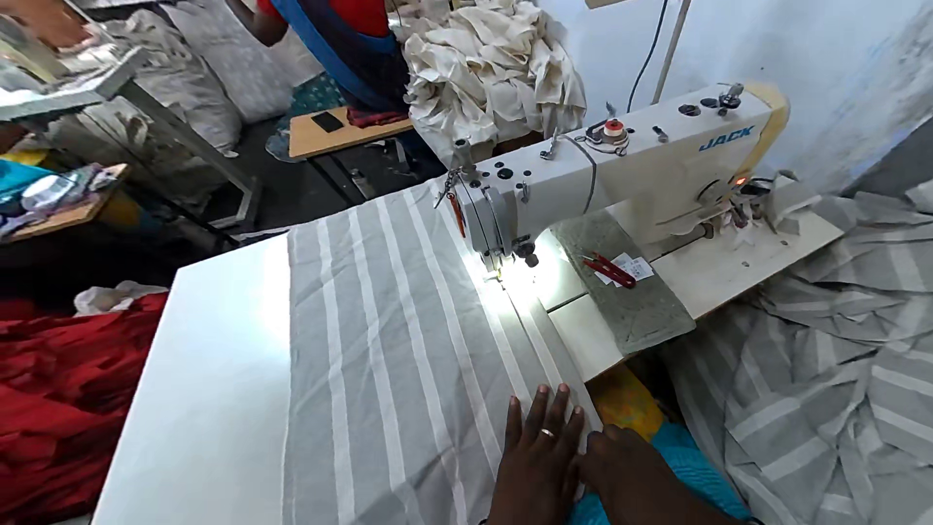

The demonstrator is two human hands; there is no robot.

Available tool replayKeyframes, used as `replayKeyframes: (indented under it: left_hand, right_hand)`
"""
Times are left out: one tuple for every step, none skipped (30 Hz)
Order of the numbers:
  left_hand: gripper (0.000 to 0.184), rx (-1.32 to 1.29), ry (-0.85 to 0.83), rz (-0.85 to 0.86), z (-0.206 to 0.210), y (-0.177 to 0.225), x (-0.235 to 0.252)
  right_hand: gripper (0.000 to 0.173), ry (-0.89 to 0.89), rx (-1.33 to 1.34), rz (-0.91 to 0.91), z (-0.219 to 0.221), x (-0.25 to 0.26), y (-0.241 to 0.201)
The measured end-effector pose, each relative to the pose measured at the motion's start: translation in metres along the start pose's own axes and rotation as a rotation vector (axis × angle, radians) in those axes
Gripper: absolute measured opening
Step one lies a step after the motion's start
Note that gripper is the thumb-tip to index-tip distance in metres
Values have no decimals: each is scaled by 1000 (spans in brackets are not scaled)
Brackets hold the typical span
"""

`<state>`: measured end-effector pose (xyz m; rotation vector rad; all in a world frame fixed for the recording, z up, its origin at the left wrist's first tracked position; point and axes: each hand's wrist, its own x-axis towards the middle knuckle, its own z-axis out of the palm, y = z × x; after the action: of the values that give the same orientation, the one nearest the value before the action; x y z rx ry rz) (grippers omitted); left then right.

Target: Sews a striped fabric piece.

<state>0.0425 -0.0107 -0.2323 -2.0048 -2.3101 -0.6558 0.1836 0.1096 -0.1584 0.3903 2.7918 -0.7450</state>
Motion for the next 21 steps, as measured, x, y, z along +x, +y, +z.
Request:
replayKeyframes:
  left_hand:
    - [49,-11,37,-19,1,0,1]
    - [44,-27,80,-44,0,0,3]
    - [41,-48,125,-73,-1,1,4]
    - [38,-70,167,-105,-3,1,4]
    - [36,-83,204,-136,-6,3,5]
    - [34,-84,229,-155,-8,3,7]
    - [33,-76,248,-164,-9,2,8]
    - [32,-61,265,-165,-9,1,9]
    - [31,-40,284,-161,-7,-1,11]
    - [28,-12,308,-155,-5,-4,14]
    - [26,18,337,-153,-2,-8,18]
    - [24,37,355,-157,-1,-12,23]
    - [24,45,361,-168,-2,-17,28]
    - [24,49,356,-181,-3,-22,34]
    - [24,50,348,-195,-4,-27,39]
    - [24,53,341,-208,-5,-32,45]
    - [25,60,342,-216,-4,-38,50]
    - [24,74,347,-218,-4,-44,55]
    - [24,85,348,-220,-4,-49,59]
    - [23,95,352,-221,-5,-54,65]
    - [21,102,351,-226,-6,-58,70]
  right_hand:
    - [19,6,-5,14,-1,7,0]
    - [18,35,-14,19,0,14,0]
    - [17,60,-13,27,-1,19,1]
    - [17,87,-9,38,-3,25,2]
    - [16,124,-7,47,-3,30,3]
    - [17,156,-11,55,-5,35,5]
    - [18,182,-19,60,-7,40,7]
    - [19,193,-19,64,-9,46,9]
    - [19,196,-14,65,-13,51,11]
    - [20,195,-2,59,-17,56,13]
    - [21,211,3,48,-20,62,14]
    - [21,235,9,38,-22,67,15]
    - [21,272,9,30,-21,73,17]
    - [20,327,4,20,-19,79,19]
    - [19,379,-6,13,-16,86,22]
    - [18,433,-22,4,-13,93,25]
    - [17,493,-41,-13,-9,101,29]
    - [16,547,-51,-34,-7,108,33]
    - [15,606,-52,-62,-5,115,37]
    - [13,664,-56,-90,-3,123,41]
    - [11,708,-57,-113,-2,129,44]
